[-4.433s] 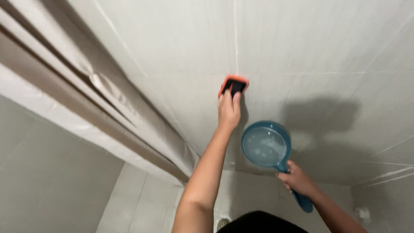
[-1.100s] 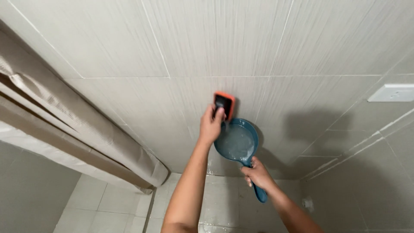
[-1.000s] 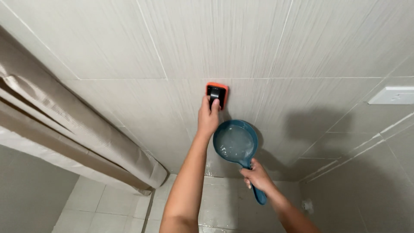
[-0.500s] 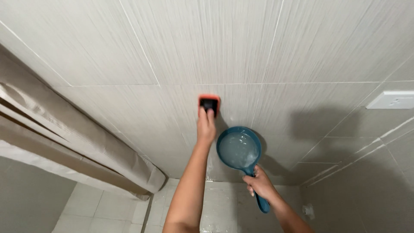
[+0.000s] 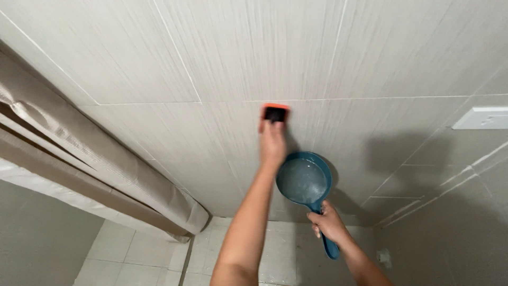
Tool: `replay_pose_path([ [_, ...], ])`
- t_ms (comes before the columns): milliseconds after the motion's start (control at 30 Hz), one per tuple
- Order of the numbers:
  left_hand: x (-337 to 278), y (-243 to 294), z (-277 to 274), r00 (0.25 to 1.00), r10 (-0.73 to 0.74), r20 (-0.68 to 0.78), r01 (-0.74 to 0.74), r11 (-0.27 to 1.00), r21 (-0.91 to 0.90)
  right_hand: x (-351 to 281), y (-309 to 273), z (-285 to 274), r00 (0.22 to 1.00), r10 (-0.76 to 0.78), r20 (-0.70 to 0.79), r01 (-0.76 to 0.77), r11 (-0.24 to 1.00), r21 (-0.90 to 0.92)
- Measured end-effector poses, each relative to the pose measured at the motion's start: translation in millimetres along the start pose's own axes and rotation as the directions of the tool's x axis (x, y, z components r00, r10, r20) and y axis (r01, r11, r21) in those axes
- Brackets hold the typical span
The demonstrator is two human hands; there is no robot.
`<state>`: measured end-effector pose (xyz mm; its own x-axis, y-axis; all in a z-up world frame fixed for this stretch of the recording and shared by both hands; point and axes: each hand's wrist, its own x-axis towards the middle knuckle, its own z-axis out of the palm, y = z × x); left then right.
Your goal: The person scrubs the tiled walls of a bathroom shower area using a sponge and water from a blue plastic scoop. They repeatedly dip the sponge into the scoop to wet it and scrub different sections of the wall, including the corners and areas around a wall socket.
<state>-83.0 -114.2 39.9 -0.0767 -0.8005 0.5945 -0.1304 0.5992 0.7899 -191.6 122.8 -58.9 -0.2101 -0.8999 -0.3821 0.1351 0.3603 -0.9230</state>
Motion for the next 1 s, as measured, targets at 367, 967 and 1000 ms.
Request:
replay_pose_path([
  [367, 1.6, 54.7, 52.1, 0.986, -0.074, 0.150, 0.053, 0.989, 0.141, -10.7, 2.6, -18.5, 1.000, 0.014, -0.027, -0.015, 1.000, -0.024],
  [967, -94.4, -98.1, 16.5, 0.939, -0.147, 0.311, 0.028, 0.934, 0.355, -9.8, 2.1, -44.8, 0.996, -0.044, -0.082, 0.051, 0.995, 0.086],
  [1000, -104.9, -116.0, 17.2, 0.926, -0.194, 0.323, 0.069, 0.930, 0.362, -9.4, 4.9, -46.8, 0.995, -0.054, -0.087, 0.060, 0.996, 0.066],
])
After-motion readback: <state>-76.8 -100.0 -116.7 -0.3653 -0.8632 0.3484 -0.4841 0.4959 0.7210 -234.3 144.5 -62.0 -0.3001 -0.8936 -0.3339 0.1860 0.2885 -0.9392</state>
